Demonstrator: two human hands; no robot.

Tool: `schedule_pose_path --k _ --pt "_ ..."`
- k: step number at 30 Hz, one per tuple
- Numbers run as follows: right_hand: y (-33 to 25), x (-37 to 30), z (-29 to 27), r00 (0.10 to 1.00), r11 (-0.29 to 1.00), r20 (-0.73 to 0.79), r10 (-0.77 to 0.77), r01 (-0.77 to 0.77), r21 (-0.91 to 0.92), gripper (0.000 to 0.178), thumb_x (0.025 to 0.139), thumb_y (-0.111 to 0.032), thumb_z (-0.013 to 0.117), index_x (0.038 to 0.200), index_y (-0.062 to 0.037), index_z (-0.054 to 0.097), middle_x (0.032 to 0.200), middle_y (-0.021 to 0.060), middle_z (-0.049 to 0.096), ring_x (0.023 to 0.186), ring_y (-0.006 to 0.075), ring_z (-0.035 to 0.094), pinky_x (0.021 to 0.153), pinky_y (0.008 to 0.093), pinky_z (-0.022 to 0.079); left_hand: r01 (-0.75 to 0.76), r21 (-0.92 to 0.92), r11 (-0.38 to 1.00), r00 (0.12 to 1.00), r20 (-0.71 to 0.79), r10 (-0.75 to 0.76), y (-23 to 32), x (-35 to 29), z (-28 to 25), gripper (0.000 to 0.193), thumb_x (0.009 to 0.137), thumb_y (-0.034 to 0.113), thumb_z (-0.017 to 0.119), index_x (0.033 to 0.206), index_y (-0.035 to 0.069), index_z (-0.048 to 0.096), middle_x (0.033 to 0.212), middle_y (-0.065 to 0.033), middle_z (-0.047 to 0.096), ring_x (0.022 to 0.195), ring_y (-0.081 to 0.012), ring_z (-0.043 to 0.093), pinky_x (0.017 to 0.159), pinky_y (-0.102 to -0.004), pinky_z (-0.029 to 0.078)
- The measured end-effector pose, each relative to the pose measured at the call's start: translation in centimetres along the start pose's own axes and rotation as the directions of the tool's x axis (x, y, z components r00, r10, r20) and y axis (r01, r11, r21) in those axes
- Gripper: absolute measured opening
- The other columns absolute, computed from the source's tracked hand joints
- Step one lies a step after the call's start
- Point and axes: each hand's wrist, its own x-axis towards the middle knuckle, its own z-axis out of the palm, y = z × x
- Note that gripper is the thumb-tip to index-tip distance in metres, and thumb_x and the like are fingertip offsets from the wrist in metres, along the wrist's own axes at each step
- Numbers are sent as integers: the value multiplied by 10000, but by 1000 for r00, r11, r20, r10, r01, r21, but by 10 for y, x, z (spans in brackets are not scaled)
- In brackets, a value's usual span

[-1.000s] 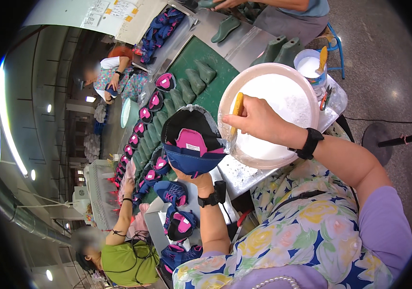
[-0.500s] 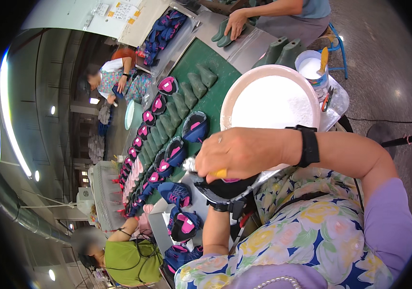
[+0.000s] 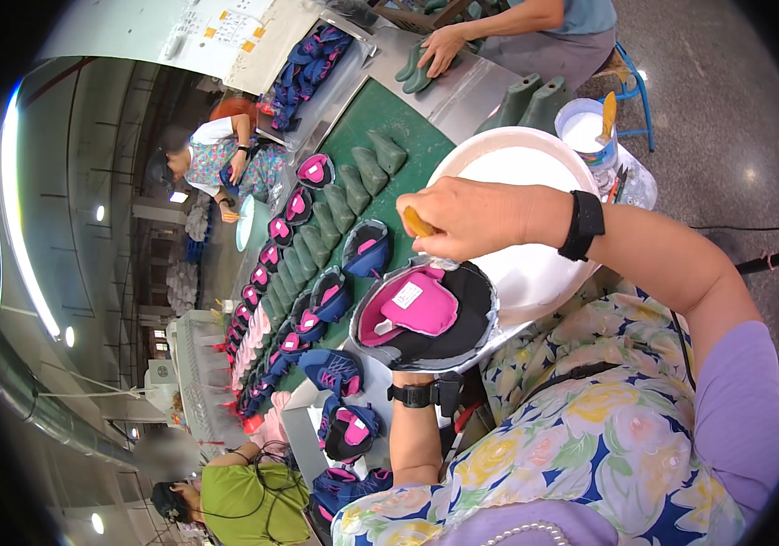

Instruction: Apply adhesive to the edges of shoe soles using a brush.

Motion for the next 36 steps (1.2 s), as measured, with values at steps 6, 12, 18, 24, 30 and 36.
schedule_pose_path --k 6,12,18,24,30,36 --pt "-1 -6 -16 991 990 19 131 -131 43 200 890 -184 629 929 -6 546 745 171 614 714 322 634 650 395 463 -129 85 988 991 31 127 5 5 -3 489 972 220 576 1401 14 463 1380 -146 556 1196 -271 590 1040 -412 466" --pt "1 -4 3 984 992 -126 -123 125 11 163 889 -137 661 955 -42 547 771 136 608 754 342 632 667 414 462 -262 181 948 965 54 256 11 10 -9 494 975 226 571 1408 18 454 1386 -146 551 1201 -272 588 1043 -414 465" --pt "1 -28 -5 983 997 -182 -18 4 -77 155 889 -151 669 973 -46 593 838 138 652 797 326 651 711 382 491 -411 268 871 906 21 422 20 22 -20 499 979 231 566 1416 22 445 1391 -146 546 1205 -273 585 1046 -416 463" --pt "-7 -41 42 964 975 -262 31 29 221 149 884 -131 705 962 -50 607 868 106 663 804 247 670 731 325 508 -475 306 825 862 -27 506 21 25 -28 504 982 237 561 1423 26 437 1397 -147 540 1210 -274 582 1049 -418 462" --pt "5 -41 41 932 976 -344 110 -36 215 143 882 -131 702 949 -50 606 868 113 673 788 254 675 720 327 514 -523 313 793 823 -54 565 15 25 -32 509 985 243 556 1430 30 428 1403 -147 535 1214 -275 579 1052 -420 461" --pt "3 -35 41 983 977 -132 131 -105 185 163 876 -143 711 946 -39 607 819 100 676 741 216 679 677 307 513 -541 308 783 813 -47 581 15 27 -35 514 989 249 551 1437 34 419 1409 -147 530 1219 -276 576 1055 -422 460"
